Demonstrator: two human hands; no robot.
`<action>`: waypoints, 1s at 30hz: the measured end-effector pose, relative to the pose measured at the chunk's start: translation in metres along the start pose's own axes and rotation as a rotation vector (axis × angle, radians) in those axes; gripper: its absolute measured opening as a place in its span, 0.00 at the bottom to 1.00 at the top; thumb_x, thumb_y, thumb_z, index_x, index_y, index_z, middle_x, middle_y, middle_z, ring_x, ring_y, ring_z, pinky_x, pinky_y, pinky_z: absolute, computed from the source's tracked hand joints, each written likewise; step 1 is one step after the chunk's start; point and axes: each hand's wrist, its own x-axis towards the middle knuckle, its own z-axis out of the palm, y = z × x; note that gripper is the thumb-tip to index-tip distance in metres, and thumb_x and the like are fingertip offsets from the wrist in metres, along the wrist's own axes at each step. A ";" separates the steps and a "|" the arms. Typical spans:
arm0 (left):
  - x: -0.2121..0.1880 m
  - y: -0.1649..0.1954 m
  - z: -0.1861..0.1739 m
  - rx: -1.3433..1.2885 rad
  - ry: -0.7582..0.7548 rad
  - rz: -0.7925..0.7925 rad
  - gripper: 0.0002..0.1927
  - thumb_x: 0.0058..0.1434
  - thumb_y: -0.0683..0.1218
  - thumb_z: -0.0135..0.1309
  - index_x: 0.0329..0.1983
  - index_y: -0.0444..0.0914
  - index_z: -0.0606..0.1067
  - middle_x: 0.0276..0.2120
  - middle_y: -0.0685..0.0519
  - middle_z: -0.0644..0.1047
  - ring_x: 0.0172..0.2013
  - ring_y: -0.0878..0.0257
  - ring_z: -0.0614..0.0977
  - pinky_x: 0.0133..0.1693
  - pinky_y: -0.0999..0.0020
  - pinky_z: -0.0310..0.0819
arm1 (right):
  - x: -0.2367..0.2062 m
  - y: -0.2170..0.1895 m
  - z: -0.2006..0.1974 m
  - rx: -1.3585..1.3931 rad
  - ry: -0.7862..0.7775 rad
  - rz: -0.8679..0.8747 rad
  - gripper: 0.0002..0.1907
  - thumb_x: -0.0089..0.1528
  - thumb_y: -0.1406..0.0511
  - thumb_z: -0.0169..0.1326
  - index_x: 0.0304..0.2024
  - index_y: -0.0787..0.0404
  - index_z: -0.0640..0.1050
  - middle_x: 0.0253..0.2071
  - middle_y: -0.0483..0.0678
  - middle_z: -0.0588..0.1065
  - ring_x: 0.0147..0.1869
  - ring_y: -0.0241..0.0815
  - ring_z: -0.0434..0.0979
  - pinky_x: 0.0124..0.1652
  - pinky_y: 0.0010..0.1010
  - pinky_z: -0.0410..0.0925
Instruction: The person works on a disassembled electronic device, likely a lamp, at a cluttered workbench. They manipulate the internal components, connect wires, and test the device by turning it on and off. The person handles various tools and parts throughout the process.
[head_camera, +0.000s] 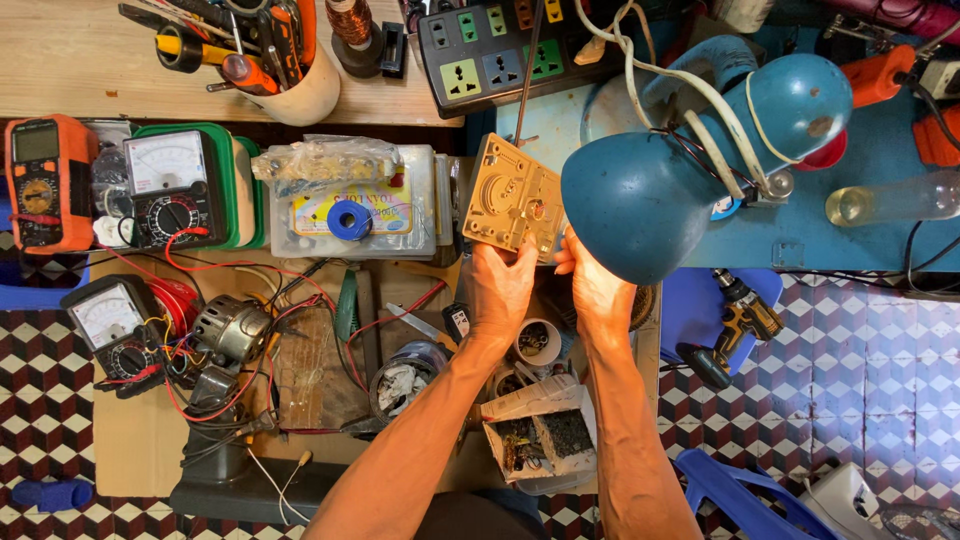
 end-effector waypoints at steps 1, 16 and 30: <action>0.001 -0.001 0.000 0.004 0.001 0.007 0.13 0.60 0.46 0.60 0.39 0.31 0.75 0.31 0.43 0.83 0.32 0.50 0.87 0.33 0.59 0.78 | 0.000 0.000 -0.001 0.013 0.002 -0.007 0.07 0.64 0.67 0.59 0.39 0.68 0.79 0.31 0.48 0.78 0.29 0.36 0.78 0.28 0.25 0.72; -0.002 -0.002 -0.001 -0.044 -0.008 0.013 0.12 0.60 0.44 0.60 0.40 0.31 0.74 0.30 0.44 0.84 0.30 0.53 0.87 0.33 0.61 0.79 | -0.007 -0.004 0.008 -0.154 -0.037 -0.047 0.07 0.62 0.69 0.54 0.32 0.68 0.78 0.28 0.47 0.77 0.24 0.35 0.76 0.23 0.25 0.69; -0.005 0.001 0.002 -0.033 0.028 0.047 0.12 0.61 0.44 0.59 0.41 0.31 0.74 0.32 0.41 0.83 0.34 0.48 0.86 0.35 0.58 0.79 | -0.010 -0.003 0.010 -0.142 -0.012 -0.010 0.07 0.62 0.69 0.55 0.31 0.67 0.76 0.27 0.48 0.75 0.23 0.36 0.76 0.21 0.25 0.69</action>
